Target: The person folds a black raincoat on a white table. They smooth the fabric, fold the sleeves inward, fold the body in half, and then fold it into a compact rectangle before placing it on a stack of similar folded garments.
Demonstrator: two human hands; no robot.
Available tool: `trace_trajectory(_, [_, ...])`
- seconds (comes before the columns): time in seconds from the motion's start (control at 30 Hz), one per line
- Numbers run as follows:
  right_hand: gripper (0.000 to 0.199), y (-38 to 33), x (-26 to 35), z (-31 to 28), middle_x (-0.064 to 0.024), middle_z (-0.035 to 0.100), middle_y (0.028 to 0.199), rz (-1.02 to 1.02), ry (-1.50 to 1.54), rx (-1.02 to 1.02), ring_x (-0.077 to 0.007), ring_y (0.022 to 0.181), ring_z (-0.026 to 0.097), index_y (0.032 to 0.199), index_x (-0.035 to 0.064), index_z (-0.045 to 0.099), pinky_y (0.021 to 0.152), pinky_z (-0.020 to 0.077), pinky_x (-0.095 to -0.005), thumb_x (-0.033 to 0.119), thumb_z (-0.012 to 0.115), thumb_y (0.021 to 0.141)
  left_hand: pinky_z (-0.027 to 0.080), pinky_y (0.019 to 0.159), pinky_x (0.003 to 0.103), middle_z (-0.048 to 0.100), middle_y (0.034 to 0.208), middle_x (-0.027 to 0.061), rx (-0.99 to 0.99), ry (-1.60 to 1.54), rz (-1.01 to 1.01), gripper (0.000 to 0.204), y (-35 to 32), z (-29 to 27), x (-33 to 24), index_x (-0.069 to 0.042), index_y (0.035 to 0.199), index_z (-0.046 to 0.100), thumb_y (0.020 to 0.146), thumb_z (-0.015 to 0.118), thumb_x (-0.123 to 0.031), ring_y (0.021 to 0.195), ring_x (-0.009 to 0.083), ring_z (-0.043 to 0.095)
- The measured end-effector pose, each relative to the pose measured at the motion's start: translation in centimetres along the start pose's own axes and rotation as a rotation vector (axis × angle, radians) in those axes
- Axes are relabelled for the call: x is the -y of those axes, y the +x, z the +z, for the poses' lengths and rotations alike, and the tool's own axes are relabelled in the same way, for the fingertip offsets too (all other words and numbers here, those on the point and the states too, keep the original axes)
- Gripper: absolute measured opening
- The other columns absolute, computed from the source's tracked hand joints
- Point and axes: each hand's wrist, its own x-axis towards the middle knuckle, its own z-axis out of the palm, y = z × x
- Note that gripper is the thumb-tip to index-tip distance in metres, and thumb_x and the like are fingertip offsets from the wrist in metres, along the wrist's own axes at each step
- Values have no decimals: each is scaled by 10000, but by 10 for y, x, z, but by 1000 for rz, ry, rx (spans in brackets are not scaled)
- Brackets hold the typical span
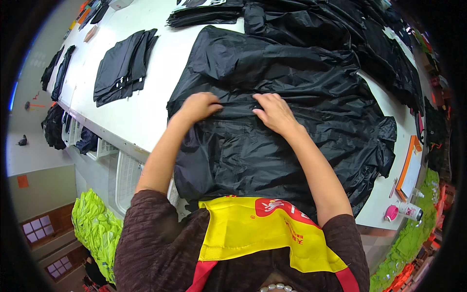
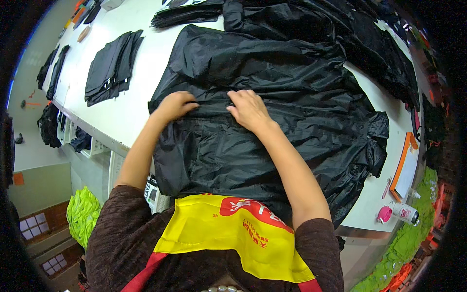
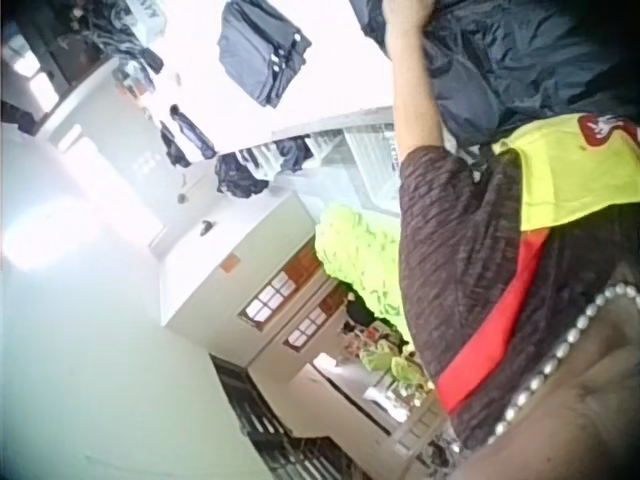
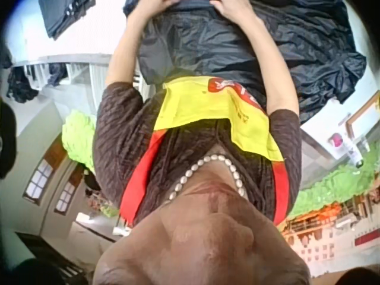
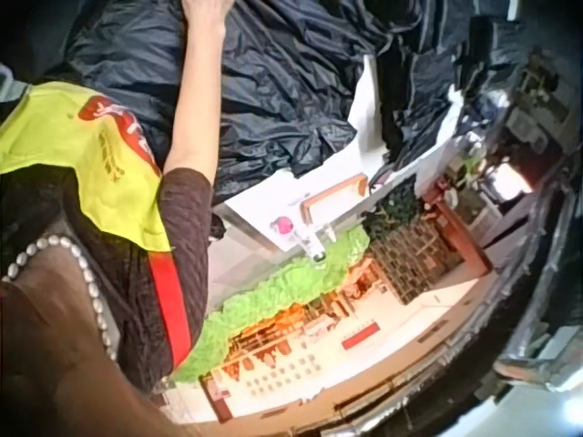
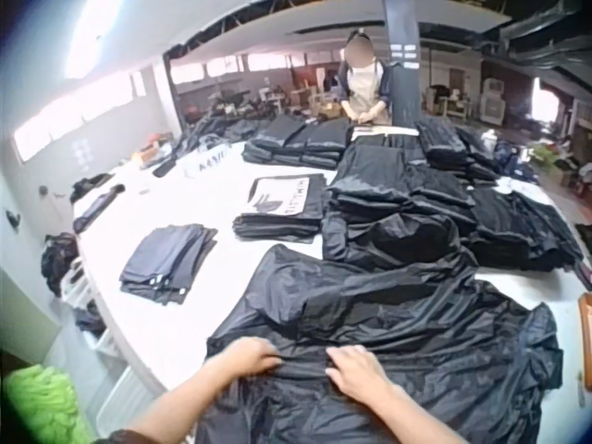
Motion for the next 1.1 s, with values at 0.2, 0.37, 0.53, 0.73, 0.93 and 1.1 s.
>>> trace_trajectory(0.2, [144, 4, 6, 27, -102, 583, 912, 189, -93, 86, -294, 923, 544, 867, 69, 614, 796, 462, -396, 164, 662, 770, 482, 758, 336, 643, 839, 157, 52, -151, -378, 173, -59, -42, 64, -9, 889, 666, 793, 631, -149, 783, 283, 616])
trace_trajectory(0.37, [216, 11, 8, 25, -109, 612, 923, 365, -76, 231, -299, 950, 556, 907, 68, 618, 809, 459, -399, 211, 685, 759, 467, 736, 276, 632, 838, 41, 16, -513, -407, 227, -74, -25, 102, 5, 995, 643, 850, 620, -168, 767, 137, 566])
trace_trajectory(0.53, [196, 11, 6, 23, -139, 621, 907, 391, -41, 247, -309, 937, 565, 870, 51, 646, 806, 456, -403, 204, 684, 752, 444, 655, 241, 621, 827, 14, 108, -723, -570, 196, -71, -36, 111, -40, 998, 646, 838, 633, -152, 724, 106, 539])
trace_trajectory(0.73, [226, 19, 3, 12, -167, 650, 861, 550, 117, 316, -299, 835, 623, 923, 27, 660, 751, 479, -363, 159, 695, 744, 442, 565, 252, 618, 711, 20, 73, -439, -625, 132, -59, -42, 106, -25, 841, 671, 761, 698, -127, 603, 121, 534])
trace_trajectory(0.93, [224, 31, 0, 4, -146, 665, 836, 699, 203, 419, -244, 792, 630, 918, 8, 667, 729, 478, -340, 142, 707, 744, 439, 535, 245, 604, 679, 19, -49, -653, -592, 155, -62, -32, 121, -26, 817, 667, 755, 718, -159, 571, 117, 518])
trace_trajectory(1.1, [199, 36, -4, 5, -132, 669, 832, 723, 189, 448, -224, 765, 624, 885, 10, 674, 715, 477, -330, 144, 714, 743, 442, 515, 250, 592, 666, 17, -61, -656, -611, 154, -52, -32, 118, -39, 792, 653, 762, 718, -175, 562, 115, 511])
